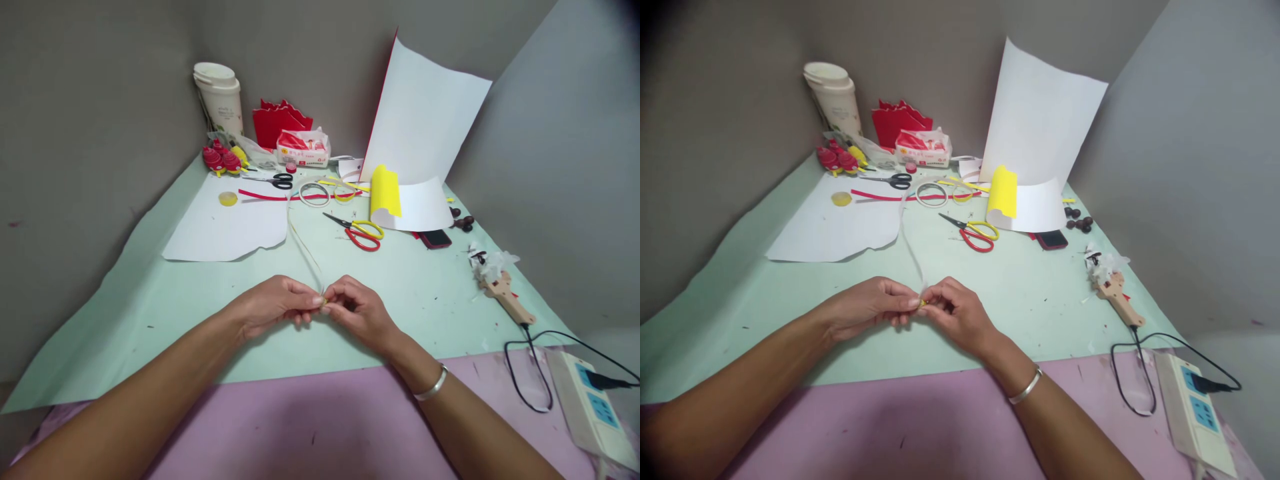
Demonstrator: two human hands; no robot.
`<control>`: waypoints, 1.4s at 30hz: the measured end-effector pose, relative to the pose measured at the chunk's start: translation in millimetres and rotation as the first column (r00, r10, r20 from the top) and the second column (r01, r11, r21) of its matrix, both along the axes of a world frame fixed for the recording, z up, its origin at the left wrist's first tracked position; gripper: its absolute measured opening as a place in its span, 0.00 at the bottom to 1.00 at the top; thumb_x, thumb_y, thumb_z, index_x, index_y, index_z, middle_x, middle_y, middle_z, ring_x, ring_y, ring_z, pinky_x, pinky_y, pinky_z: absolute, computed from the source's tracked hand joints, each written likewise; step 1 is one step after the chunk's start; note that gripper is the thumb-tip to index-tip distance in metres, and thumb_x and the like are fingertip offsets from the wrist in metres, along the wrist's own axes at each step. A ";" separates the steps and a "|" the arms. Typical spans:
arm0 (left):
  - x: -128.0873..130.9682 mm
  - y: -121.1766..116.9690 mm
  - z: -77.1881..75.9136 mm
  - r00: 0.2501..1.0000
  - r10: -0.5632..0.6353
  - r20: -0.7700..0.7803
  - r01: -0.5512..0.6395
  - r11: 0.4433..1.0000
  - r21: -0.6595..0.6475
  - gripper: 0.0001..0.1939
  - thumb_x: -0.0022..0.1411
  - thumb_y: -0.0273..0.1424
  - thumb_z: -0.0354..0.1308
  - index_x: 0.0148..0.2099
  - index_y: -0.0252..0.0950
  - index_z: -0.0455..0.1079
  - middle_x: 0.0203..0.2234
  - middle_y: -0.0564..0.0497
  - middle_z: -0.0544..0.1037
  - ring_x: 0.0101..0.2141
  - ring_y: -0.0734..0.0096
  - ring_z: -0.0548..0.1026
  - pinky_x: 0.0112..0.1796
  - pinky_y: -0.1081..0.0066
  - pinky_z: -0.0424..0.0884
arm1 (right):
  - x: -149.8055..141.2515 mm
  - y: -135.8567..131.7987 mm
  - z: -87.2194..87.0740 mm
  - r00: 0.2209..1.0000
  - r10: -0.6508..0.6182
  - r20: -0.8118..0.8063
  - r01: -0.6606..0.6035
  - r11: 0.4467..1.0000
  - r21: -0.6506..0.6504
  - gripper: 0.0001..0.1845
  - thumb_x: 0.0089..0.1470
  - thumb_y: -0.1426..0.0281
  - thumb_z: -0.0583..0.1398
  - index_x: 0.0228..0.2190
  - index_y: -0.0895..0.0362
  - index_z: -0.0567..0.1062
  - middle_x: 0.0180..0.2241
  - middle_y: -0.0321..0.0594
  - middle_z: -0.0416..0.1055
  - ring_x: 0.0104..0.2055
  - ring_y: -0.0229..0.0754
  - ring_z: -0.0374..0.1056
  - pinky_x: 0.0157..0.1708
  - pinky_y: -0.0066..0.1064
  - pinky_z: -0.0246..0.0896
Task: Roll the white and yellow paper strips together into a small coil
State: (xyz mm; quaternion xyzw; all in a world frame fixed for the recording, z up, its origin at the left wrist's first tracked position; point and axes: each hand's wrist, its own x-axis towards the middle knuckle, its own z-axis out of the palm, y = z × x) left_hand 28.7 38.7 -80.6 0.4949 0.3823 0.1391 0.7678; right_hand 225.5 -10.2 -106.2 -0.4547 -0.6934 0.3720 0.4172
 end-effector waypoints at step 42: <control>5.6 -4.2 1.5 0.996 0.091 0.011 -0.091 0.996 -0.024 0.13 0.52 0.39 0.66 0.32 0.32 0.78 0.22 0.51 0.75 0.26 0.75 0.69 0.31 0.73 0.65 | -4.6 -3.0 -1.3 0.986 -0.148 0.077 0.128 0.967 0.222 0.03 0.53 0.70 0.63 0.33 0.54 0.75 0.31 0.37 0.67 0.26 0.35 0.63 0.24 0.27 0.62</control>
